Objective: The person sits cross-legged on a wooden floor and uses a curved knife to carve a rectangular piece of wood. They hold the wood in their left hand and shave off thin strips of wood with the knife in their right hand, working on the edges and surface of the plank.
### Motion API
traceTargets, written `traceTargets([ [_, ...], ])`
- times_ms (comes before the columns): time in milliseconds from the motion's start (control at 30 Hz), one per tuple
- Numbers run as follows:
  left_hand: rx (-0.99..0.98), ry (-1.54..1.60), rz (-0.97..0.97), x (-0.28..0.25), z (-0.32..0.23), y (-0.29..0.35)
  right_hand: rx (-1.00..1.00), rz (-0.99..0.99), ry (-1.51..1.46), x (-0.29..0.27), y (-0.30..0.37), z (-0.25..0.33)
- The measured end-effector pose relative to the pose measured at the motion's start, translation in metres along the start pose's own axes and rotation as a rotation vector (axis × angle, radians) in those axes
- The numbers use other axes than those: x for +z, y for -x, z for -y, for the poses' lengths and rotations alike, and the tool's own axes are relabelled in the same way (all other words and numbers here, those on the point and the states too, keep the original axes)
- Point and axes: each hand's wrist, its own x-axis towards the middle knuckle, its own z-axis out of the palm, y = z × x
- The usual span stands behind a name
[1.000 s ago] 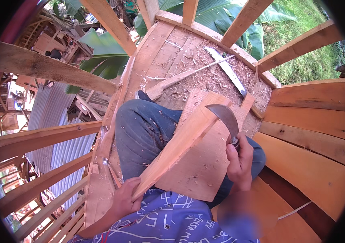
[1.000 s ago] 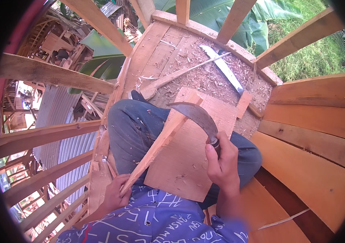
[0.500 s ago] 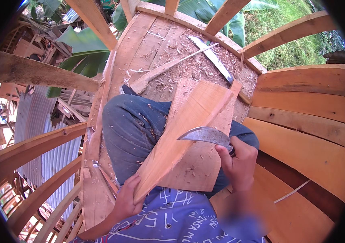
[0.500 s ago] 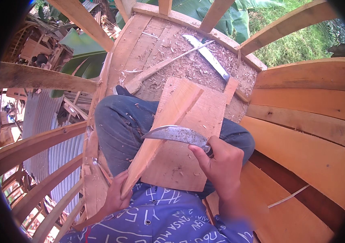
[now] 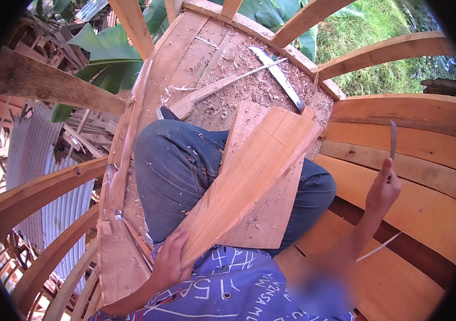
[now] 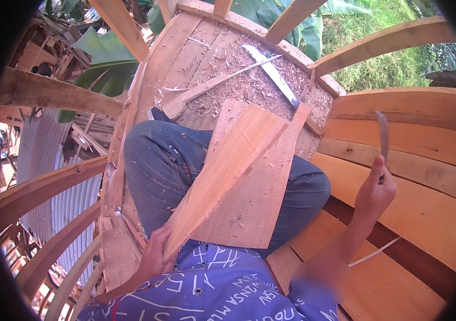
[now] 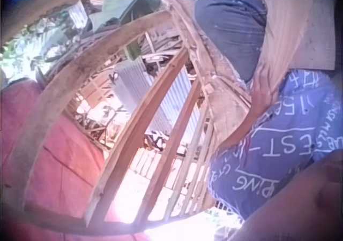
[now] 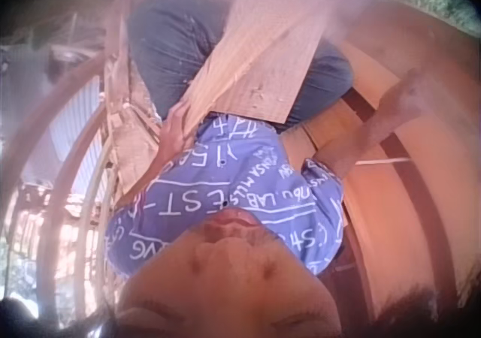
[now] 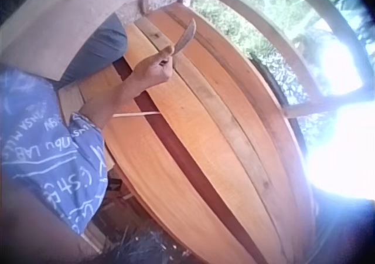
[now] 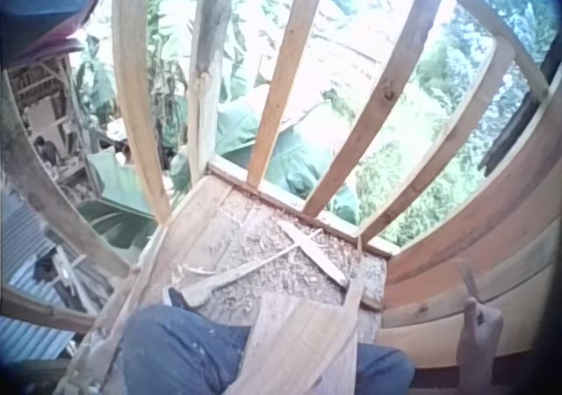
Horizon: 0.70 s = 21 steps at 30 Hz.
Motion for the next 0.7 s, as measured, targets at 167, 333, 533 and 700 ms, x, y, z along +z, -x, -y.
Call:
traceTargets([
  [167, -0.010, 0.013, -0.014, 0.006, 0.005, 0.002, -0.396, 0.408, 0.009, 0.033, 0.087, 0.069],
  [333, -0.045, 0.001, -0.003, 0.006, 0.002, 0.001, -0.415, 0.302, 0.138, 0.047, 0.073, 0.074],
  [533, 0.007, -0.020, -0.002, 0.006, 0.004, 0.003, 0.036, 0.014, 0.104, 0.008, -0.016, 0.005],
  [700, 0.008, -0.018, 0.008, 0.005, 0.008, -0.001, -0.381, 0.296, 0.030, 0.040, 0.082, 0.063],
])
